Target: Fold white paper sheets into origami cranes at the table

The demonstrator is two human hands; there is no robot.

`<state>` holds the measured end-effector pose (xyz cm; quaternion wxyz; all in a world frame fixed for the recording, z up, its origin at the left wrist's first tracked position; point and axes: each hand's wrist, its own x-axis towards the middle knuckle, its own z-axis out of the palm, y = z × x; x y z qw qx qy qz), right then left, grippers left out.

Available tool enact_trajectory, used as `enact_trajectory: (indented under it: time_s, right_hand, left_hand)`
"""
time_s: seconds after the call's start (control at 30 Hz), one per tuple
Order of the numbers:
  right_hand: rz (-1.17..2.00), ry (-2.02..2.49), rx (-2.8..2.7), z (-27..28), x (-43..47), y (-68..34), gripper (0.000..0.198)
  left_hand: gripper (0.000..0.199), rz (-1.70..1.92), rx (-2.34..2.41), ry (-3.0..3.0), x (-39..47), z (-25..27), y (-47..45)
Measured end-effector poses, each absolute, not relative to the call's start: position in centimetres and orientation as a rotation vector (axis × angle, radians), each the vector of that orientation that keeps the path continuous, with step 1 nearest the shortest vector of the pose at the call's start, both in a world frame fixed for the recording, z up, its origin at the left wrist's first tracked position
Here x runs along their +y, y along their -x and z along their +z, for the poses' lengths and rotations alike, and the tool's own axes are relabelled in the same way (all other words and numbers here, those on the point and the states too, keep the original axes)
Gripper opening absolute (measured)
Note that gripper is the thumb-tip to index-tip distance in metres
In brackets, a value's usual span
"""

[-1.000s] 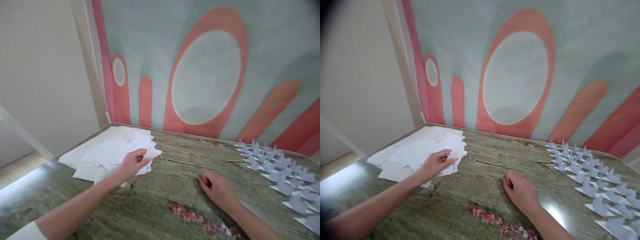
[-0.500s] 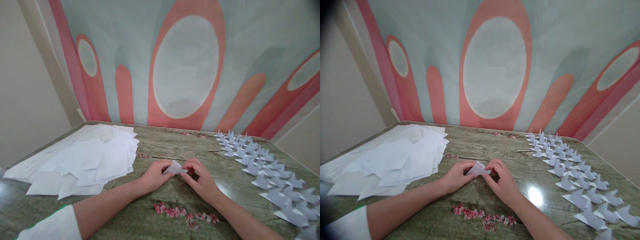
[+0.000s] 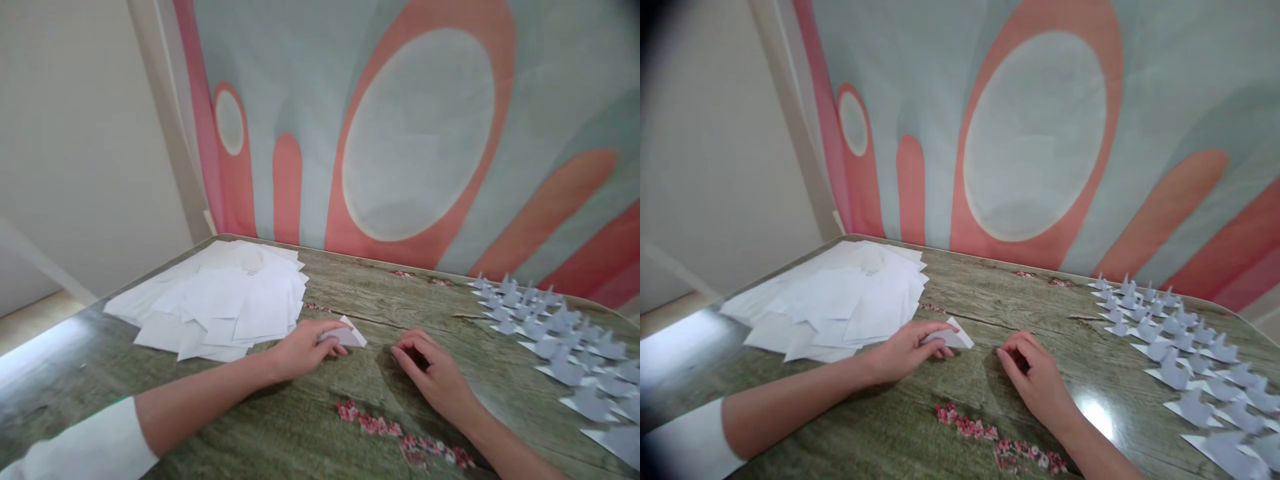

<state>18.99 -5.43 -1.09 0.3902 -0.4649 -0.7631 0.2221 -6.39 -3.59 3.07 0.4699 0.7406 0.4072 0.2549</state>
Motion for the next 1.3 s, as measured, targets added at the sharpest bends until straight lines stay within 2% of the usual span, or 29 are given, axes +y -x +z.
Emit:
enact_trajectory:
  time_s: [0.13,0.27,0.4,0.47,0.57,0.7,0.77,0.83,0.93,1.07,1.17,1.3]
  right_hand:
    - [0.556,1.164,-1.967,-1.4,-5.4,-19.0,0.013]
    - [0.545,1.175,-1.983,-1.8,-5.3,-19.0,0.012]
    - [0.531,1.176,-1.992,-1.9,-5.2,-19.0,0.013]
    - [0.535,1.175,-1.999,-1.9,-5.2,-19.0,0.013]
    - [0.53,1.175,-2.0,-2.0,-5.3,-19.0,0.014]
    - [0.527,1.18,-2.006,-2.0,-5.3,-19.0,0.015]
    - [0.527,1.179,-2.006,-1.9,-5.4,-19.1,0.015]
    - [0.524,1.171,-2.007,-1.9,-5.4,-19.1,0.014]
    - [0.528,1.163,-2.017,-1.9,-5.4,-19.2,0.014]
    - [0.522,1.164,-2.022,-1.9,-5.3,-19.2,0.014]
    - [0.481,1.145,-2.025,-1.9,-5.2,-19.0,0.013]
    - [0.366,1.096,-2.032,-1.4,-5.6,-18.6,0.009]
  left_hand:
    - [0.04,0.792,1.371,-1.826,-5.1,4.9,14.0]
    - [0.057,0.9,1.887,-1.793,-6.4,6.7,22.7]
    - [0.062,1.016,2.353,-1.742,-7.0,6.9,29.0]
    - [0.069,1.032,2.526,-1.917,-6.7,6.4,30.2]
    - [0.061,0.866,2.324,-2.31,-5.5,5.0,29.9]
    - [0.078,0.443,2.161,-2.435,-3.4,2.7,27.9]
    - [0.078,0.336,2.146,-2.433,-2.5,2.0,27.3]
    - [0.069,0.278,2.135,-2.435,-2.0,1.8,27.2]
    - [0.05,0.326,2.164,-2.392,-1.9,2.8,27.4]
    - [0.044,0.656,2.266,-2.316,-2.6,5.2,26.3]
    - [0.039,0.756,2.076,-2.408,-3.3,6.4,22.7]
    - [0.043,0.615,1.555,-2.704,-4.1,6.4,15.0]
